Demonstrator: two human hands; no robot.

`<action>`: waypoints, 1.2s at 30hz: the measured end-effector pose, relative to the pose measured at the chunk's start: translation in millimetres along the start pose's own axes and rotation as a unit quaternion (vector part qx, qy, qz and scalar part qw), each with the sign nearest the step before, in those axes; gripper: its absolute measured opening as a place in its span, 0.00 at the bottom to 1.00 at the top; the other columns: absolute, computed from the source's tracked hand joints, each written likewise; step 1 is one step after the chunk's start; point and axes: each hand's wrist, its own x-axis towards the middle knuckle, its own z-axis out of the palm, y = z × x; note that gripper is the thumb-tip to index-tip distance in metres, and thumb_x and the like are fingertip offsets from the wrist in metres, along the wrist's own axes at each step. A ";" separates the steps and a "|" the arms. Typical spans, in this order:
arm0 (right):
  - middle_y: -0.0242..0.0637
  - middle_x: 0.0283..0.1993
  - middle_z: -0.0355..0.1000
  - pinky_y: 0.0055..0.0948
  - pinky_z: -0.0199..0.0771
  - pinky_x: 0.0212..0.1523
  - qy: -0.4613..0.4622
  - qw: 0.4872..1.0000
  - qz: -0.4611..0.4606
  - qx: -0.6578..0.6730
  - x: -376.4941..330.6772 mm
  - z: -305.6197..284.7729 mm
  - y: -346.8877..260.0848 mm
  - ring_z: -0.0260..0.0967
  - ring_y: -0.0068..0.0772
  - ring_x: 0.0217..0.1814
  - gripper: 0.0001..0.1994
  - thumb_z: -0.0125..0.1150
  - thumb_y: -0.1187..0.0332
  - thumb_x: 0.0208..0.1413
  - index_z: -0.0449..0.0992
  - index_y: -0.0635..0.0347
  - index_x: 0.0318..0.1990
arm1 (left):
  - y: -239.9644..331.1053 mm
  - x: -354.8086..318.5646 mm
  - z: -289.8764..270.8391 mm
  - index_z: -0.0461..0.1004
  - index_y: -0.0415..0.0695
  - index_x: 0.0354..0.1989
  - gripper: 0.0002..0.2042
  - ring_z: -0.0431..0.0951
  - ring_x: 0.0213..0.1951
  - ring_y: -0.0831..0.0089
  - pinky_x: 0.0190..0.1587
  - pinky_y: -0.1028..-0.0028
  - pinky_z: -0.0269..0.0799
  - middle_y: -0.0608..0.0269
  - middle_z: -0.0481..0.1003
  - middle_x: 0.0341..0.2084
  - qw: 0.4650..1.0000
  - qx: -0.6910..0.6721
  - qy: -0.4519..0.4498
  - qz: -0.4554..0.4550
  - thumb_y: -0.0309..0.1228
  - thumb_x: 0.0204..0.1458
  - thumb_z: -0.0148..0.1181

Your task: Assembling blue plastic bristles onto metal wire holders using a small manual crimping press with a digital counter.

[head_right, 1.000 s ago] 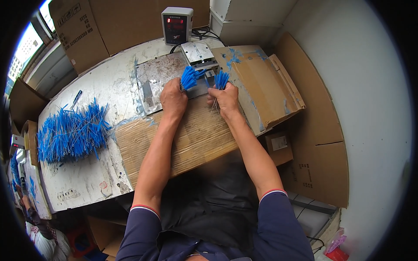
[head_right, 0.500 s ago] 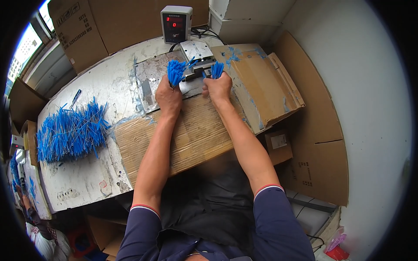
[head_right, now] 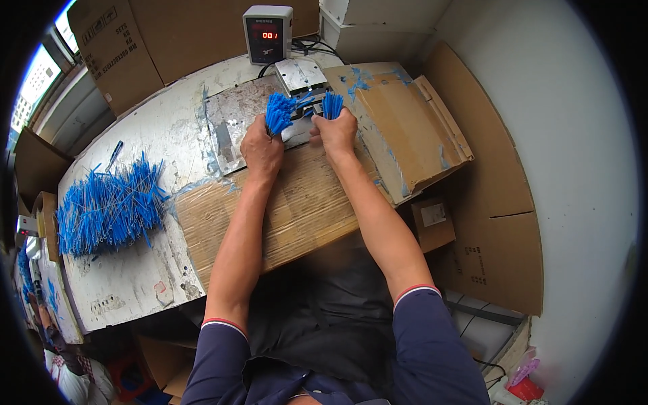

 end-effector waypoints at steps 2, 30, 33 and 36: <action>0.41 0.29 0.75 0.31 0.80 0.18 -0.011 1.000 0.002 0.007 0.0 -3.5 1.6 0.77 0.33 0.23 0.10 0.67 0.77 0.50 0.72 0.68 0.37 | -1.4 -0.2 -0.6 0.75 0.43 0.39 0.08 0.79 0.36 0.47 0.39 0.54 0.72 0.48 0.78 0.31 0.999 0.013 -0.047 -0.020 0.25 0.49 0.61; 0.36 0.27 0.74 0.25 0.75 0.17 -0.105 0.987 0.054 0.108 -11.4 -34.4 7.4 0.74 0.27 0.21 0.13 0.71 0.78 0.48 0.69 0.60 0.32 | -0.1 0.0 -1.9 0.75 0.42 0.37 0.08 0.80 0.37 0.48 0.40 0.54 0.73 0.47 0.78 0.30 0.996 0.067 -0.055 0.038 0.23 0.47 0.60; 0.36 0.25 0.73 0.25 0.73 0.16 -0.077 0.993 0.048 0.071 -9.7 -22.0 0.2 0.74 0.28 0.20 0.13 0.71 0.78 0.47 0.69 0.60 0.31 | 4.6 2.1 -4.4 0.74 0.42 0.36 0.05 0.79 0.33 0.44 0.37 0.53 0.72 0.46 0.78 0.27 0.999 0.021 -0.001 -0.039 0.25 0.51 0.61; 0.37 0.22 0.73 0.25 0.71 0.15 -0.050 0.998 0.028 0.037 -3.5 -11.0 -1.7 0.73 0.28 0.18 0.11 0.70 0.79 0.46 0.69 0.61 0.29 | 7.0 3.2 -5.1 0.73 0.41 0.34 0.03 0.78 0.33 0.45 0.36 0.51 0.72 0.48 0.77 0.29 0.998 -0.015 0.024 -0.056 0.23 0.51 0.57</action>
